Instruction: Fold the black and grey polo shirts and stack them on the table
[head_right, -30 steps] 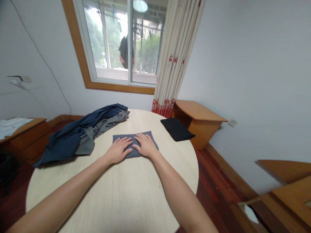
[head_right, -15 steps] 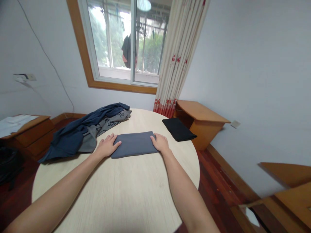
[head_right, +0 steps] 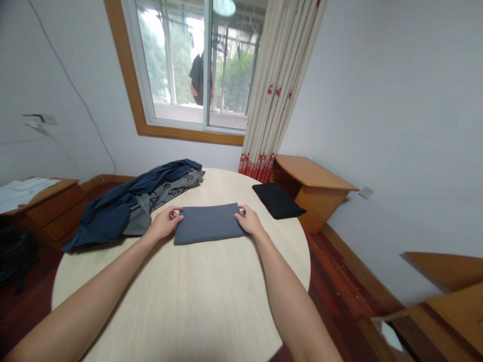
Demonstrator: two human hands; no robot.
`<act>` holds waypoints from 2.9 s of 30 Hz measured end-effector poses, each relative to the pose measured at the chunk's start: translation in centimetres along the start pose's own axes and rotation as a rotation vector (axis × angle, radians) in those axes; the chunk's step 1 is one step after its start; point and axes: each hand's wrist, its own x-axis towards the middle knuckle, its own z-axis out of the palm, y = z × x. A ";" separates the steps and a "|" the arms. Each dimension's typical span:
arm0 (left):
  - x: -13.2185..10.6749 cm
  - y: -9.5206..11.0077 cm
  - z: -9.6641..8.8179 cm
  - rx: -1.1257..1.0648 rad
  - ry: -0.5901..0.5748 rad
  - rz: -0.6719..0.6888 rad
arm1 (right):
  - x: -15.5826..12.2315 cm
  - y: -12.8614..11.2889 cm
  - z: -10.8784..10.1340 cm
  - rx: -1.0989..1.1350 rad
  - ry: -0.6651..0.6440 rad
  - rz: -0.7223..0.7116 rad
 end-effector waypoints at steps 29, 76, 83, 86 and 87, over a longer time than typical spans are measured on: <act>-3.2 4.3 -0.2 0.493 -0.316 0.337 | -0.5 -2.0 -0.5 -0.417 -0.068 -0.101; -3.0 6.6 0.2 -1.105 -0.245 -0.216 | -3.4 -6.2 3.7 0.971 -0.405 0.075; -2.9 6.0 0.5 -1.076 -0.235 -0.145 | -4.1 -9.1 0.8 1.129 -0.377 0.061; -2.9 5.0 0.9 -0.990 -0.259 -0.182 | -2.7 -8.1 -3.4 1.059 -0.211 0.036; -2.8 4.6 1.1 -0.951 -0.266 -0.208 | -2.0 -7.5 -5.2 1.012 -0.151 0.026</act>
